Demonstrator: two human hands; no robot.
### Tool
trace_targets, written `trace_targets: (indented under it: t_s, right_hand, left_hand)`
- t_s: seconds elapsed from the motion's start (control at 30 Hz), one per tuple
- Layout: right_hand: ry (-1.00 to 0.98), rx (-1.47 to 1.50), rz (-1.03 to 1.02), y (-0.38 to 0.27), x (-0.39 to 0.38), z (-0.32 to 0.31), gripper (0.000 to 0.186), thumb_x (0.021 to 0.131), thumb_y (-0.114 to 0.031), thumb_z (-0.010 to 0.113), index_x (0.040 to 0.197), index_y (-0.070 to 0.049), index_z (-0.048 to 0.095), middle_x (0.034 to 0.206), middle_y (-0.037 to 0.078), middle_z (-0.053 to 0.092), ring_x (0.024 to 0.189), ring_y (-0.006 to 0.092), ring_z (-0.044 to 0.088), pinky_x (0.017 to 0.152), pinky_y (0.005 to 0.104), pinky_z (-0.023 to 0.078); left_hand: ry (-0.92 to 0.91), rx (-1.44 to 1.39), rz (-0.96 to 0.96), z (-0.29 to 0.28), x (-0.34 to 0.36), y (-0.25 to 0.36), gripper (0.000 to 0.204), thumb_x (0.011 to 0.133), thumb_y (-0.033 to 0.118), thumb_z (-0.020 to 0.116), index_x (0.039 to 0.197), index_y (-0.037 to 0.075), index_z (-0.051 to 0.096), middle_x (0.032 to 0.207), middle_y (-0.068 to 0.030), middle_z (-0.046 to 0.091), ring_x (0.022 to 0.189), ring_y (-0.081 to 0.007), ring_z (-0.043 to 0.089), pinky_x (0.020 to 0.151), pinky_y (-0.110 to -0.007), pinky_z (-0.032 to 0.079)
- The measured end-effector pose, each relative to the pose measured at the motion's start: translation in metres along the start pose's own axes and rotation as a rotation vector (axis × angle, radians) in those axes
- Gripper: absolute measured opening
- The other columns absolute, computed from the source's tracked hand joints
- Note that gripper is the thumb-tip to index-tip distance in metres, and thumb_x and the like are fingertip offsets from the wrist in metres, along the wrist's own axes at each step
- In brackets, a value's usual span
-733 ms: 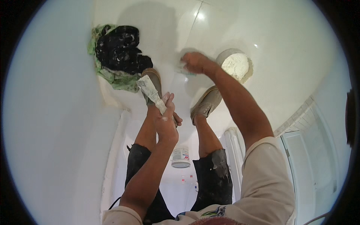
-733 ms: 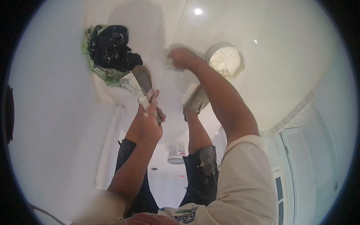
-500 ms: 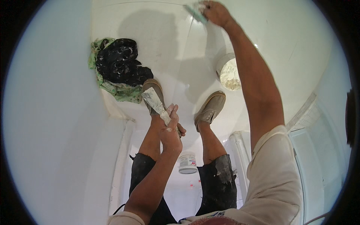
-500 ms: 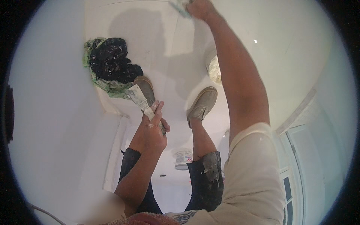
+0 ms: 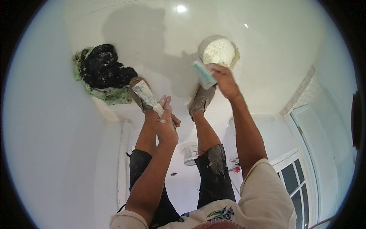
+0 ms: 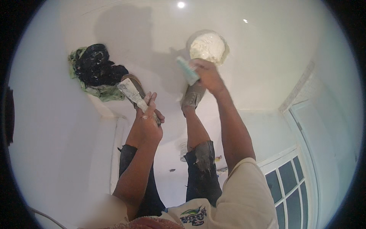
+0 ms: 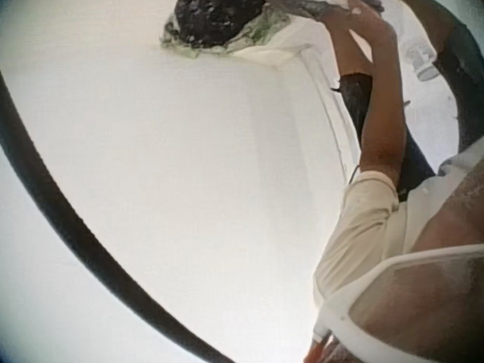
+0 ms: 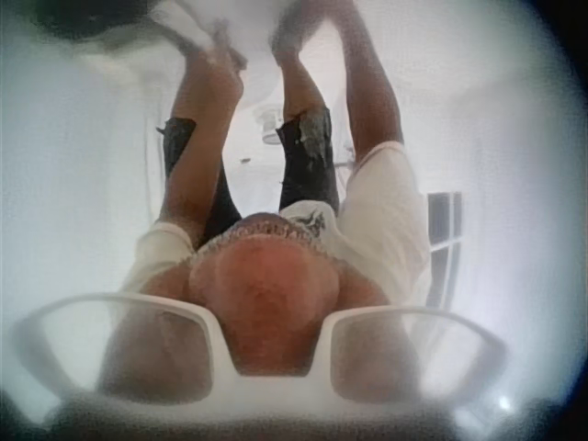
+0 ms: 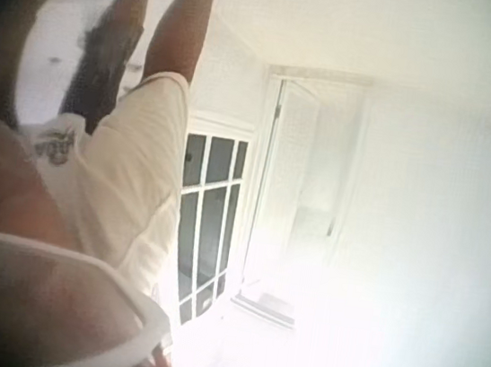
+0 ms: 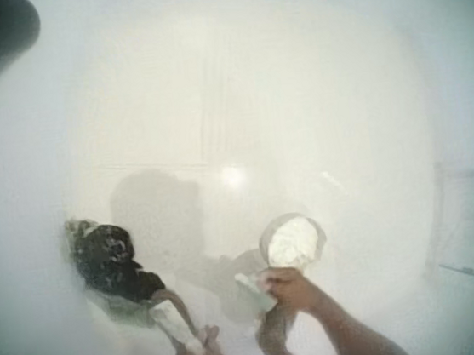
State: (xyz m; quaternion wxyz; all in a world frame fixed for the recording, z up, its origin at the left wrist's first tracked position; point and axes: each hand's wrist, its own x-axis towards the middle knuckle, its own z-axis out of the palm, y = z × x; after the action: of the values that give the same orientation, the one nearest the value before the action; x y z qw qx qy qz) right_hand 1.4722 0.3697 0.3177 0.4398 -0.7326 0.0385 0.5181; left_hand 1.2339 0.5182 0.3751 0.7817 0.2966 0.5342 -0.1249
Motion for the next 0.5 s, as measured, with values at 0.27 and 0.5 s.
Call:
trace_targets:
  t_s: [0.27, 0.5]
  right_hand:
    - [0.238, -0.206, 0.119, 0.007, 0.036, -0.062, 0.029, 0.100, -0.022, 0.058, 0.092, 0.002, 0.073, 0.067, 0.007, 0.062, 0.054, 0.0145, 0.055, 0.051, 0.0316, 0.043]
    - [0.116, -0.510, -0.306, 0.065, 0.114, -0.060, 0.025, 0.097, -0.019, 0.058, 0.076, -0.005, 0.062, 0.062, 0.005, 0.054, 0.047, 0.0133, 0.046, 0.040, 0.0313, 0.031]
  left_hand:
    - [0.037, -0.040, 0.001, -0.010, -0.004, 0.030, 0.056, 0.105, 0.019, 0.049, 0.156, 0.001, 0.032, 0.153, -0.0115, 0.052, 0.065, -0.0134, 0.054, 0.058, -0.029, 0.046]
    - [0.155, -0.096, 0.025, 0.020, 0.006, 0.011, 0.057, 0.101, 0.017, 0.054, 0.154, 0.001, 0.038, 0.158, -0.0149, 0.047, 0.058, -0.0145, 0.059, 0.048, -0.029, 0.046]
